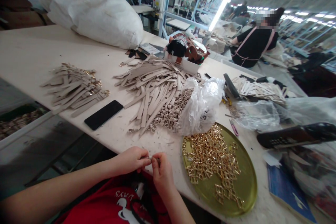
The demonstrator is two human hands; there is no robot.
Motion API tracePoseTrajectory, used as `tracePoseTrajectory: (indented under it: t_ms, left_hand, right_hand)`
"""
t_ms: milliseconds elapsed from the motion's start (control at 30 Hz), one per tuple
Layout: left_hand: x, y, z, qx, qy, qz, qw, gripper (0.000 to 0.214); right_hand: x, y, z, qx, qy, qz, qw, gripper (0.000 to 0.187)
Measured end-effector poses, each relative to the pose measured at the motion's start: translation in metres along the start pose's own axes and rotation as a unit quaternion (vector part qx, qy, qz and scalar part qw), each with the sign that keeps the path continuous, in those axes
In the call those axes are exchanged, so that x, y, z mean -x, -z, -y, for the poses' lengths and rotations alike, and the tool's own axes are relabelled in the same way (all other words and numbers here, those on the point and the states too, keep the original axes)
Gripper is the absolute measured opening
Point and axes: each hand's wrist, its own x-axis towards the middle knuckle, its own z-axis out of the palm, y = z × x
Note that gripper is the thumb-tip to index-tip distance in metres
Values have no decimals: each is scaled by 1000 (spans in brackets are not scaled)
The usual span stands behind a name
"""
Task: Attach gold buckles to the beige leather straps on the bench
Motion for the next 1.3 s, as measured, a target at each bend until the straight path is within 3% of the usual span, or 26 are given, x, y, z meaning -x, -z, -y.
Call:
tracePoseTrajectory:
  t_ms: [167, 333, 467, 567, 767, 900, 1033, 1167, 1300]
  left_hand:
    - [-4, -3, -2, -75, -38, -5, 996, 28]
    - [-23, -1, 0, -196, -47, -35, 979, 32]
    - [-54, 30, -6, -222, -21, -125, 967, 34]
    - [-82, 53, -9, -227, 30, -210, 951, 30]
    - [-115, 58, 2, -176, 80, -275, 942, 27]
    - [-107, 60, 6, -93, 70, -297, 948, 18]
    - [-80, 62, -2, 25, 39, -312, 949, 13]
    - [-45, 50, -13, 179, 22, -254, 950, 12]
    - [-13, 36, -19, 305, 20, -203, 930, 15]
  right_hand:
    - [2, -2, -2, -17, -15, -8, 1000, 22]
    - [-18, 4, -5, 79, -14, 6, 997, 26]
    - [-40, 7, -6, 218, 41, -25, 975, 28]
    - [-46, 6, -10, 263, 82, -61, 959, 22]
    - [-44, 4, -15, 250, 91, -77, 961, 16]
    - [-41, 4, -16, 252, 110, -91, 957, 16]
    - [-42, 10, -17, 255, 130, -125, 950, 14]
    - [-59, 24, -10, 285, 138, -129, 940, 18]
    - [-92, 32, -2, 350, 132, -95, 922, 22]
